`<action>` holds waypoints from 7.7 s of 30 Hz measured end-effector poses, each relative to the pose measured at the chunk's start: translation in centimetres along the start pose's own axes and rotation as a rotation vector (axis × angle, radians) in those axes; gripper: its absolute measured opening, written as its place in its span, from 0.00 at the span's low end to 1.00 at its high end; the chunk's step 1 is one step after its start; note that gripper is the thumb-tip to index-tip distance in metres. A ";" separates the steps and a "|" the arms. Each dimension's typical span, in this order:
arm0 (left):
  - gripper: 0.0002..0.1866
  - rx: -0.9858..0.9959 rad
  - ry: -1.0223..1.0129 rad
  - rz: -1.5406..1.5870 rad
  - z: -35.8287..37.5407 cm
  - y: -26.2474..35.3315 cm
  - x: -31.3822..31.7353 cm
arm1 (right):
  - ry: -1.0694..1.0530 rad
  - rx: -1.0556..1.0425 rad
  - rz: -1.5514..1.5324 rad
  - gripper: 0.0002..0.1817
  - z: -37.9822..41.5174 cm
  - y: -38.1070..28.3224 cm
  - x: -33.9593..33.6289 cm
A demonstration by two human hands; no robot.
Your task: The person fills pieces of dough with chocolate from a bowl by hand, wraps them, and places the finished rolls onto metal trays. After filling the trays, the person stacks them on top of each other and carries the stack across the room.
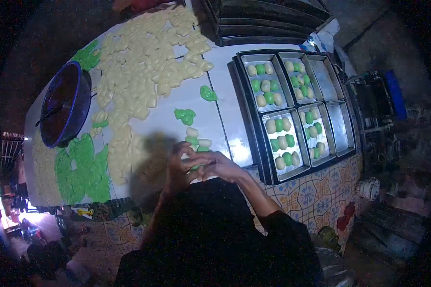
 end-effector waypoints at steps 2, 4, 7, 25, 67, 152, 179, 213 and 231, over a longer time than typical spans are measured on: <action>0.29 -0.171 0.236 0.182 0.9 -3.0 1.2 | 0.248 -0.296 0.515 0.22 -1.3 -1.5 -1.8; 0.27 -0.283 0.328 0.175 0.4 -2.1 0.7 | 0.499 -0.264 0.493 0.25 -2.3 -3.3 -2.8; 0.20 -0.711 0.446 0.593 1.3 -5.4 1.2 | 0.399 -0.383 0.553 0.23 -5.2 -1.6 -7.4; 0.38 -0.161 0.006 -1.102 4.8 -7.2 -3.3 | 0.269 -0.757 1.493 0.08 -18.1 1.5 7.9; 0.36 0.000 0.271 1.708 0.7 -5.0 -21.0 | -0.263 -0.458 0.547 0.51 -20.8 -3.0 20.9; 0.22 -0.075 0.477 0.134 -1.7 -1.6 -8.5 | 0.263 -0.363 0.504 0.19 -8.8 -9.1 6.4; 0.44 -0.548 0.774 -0.613 -13.2 -25.7 -51.9 | -0.137 -0.389 0.254 0.56 -22.7 -2.1 13.8; 0.09 -0.113 0.134 0.421 0.0 -3.5 -8.6 | 0.185 -0.908 0.766 0.19 -5.3 -3.3 9.5; 0.19 -0.295 0.063 0.494 1.8 -7.1 3.4 | 0.560 -0.590 0.544 0.19 1.0 1.0 -5.1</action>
Point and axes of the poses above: each hand's wrist, its own z-axis away from the middle knuckle, its own x-axis out of the palm, y = z × x, the point moved 3 cm from there along -z, towards the middle knuckle, and after that the axes turned 12 degrees about -z, right-handed, at the moved point
